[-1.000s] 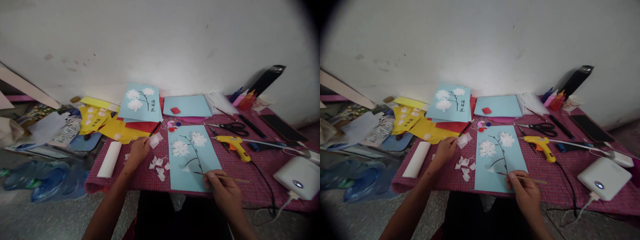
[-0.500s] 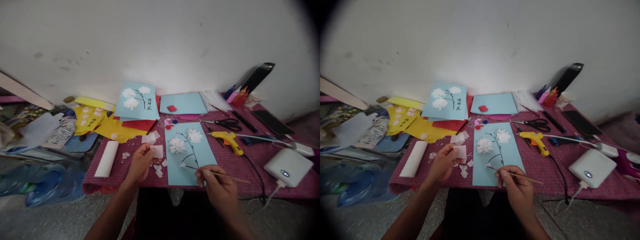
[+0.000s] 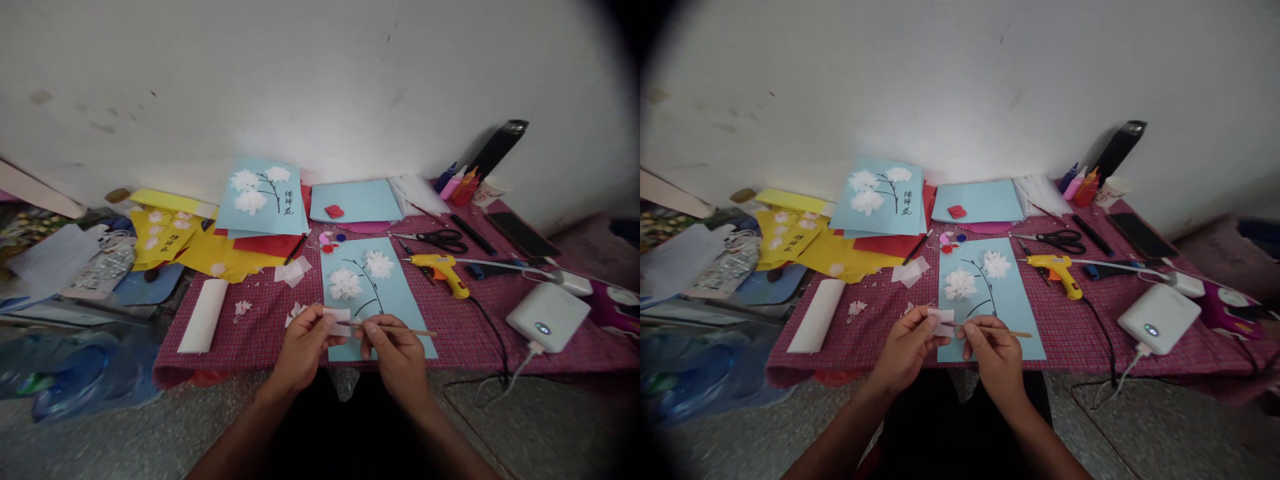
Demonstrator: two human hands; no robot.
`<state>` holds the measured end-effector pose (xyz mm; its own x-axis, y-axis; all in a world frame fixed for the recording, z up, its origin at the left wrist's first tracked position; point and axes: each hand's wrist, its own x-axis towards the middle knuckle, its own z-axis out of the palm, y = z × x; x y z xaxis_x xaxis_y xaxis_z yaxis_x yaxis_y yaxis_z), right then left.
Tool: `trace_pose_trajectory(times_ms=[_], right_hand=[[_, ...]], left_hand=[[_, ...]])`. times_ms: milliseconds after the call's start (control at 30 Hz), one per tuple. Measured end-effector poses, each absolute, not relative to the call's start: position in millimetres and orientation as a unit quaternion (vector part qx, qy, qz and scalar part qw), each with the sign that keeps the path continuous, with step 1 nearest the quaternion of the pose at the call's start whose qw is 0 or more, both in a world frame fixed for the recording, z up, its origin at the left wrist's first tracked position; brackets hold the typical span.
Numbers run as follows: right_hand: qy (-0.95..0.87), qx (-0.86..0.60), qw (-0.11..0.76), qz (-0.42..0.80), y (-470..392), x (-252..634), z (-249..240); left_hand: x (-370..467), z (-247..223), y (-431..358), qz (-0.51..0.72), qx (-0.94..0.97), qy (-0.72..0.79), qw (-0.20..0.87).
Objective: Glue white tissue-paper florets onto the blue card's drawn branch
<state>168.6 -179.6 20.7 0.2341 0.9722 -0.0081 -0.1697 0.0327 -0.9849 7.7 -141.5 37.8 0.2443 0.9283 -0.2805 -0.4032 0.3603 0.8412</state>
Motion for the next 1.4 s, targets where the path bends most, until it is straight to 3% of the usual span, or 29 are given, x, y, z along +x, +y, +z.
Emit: trace_pose_trajectory(times_ms=[900, 1400], right_hand=[[-0.343, -0.493, 0.595, 0.535, -181, 175, 9], [-0.408, -0.497, 0.587, 0.492, -190, 172, 9]], left_hand=[[7, 28, -155, 0.439, 0.322, 0.379, 0.748], [0, 22, -156, 0.389, 0.429, 0.455, 0.676]])
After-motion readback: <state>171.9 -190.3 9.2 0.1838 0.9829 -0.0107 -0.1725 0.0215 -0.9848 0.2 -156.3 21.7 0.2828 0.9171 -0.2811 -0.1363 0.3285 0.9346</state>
